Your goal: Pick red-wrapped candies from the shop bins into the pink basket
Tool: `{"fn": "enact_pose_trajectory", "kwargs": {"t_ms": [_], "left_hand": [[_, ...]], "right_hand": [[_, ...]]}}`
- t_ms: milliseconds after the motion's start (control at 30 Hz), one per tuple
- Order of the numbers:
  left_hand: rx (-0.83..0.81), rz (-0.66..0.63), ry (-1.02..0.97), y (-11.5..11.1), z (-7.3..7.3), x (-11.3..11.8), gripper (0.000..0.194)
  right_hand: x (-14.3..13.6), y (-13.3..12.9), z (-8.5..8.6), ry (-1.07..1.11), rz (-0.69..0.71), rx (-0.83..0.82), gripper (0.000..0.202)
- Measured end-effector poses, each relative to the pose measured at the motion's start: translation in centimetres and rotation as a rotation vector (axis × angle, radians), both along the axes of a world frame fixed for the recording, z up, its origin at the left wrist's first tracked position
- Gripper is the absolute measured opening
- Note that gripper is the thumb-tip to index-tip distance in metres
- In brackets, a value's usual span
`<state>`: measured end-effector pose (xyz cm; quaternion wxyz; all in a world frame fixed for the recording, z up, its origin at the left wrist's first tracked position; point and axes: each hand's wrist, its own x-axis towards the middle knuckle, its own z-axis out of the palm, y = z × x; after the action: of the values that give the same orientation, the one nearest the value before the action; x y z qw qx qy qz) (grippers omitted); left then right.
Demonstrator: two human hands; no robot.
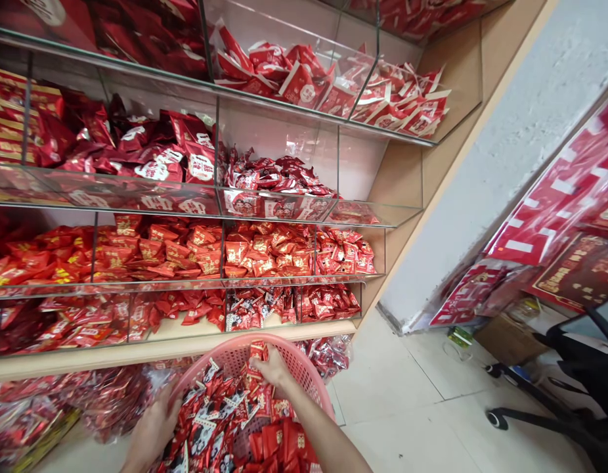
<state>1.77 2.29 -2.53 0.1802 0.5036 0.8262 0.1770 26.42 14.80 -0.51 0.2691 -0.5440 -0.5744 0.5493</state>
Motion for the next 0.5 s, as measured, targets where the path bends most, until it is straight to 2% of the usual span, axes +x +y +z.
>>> {"fn": "enact_pose_trajectory", "kwargs": {"t_ms": [133, 333, 500], "left_hand": [[0.008, -0.005, -0.016, 0.1, -0.1, -0.1, 0.05], [0.029, 0.017, -0.018, 0.1, 0.4, 0.2, 0.049], [-0.004, 0.023, -0.013, 0.0, 0.7, 0.4, 0.051]], "right_hand": [[-0.2, -0.5, 0.1, 0.042, -0.032, -0.05, 0.078], [-1.7, -1.7, -1.4, 0.135, -0.11, -0.095, 0.08], [-0.5, -1.8, -1.9, 0.077, -0.109, -0.07, 0.079]]}}
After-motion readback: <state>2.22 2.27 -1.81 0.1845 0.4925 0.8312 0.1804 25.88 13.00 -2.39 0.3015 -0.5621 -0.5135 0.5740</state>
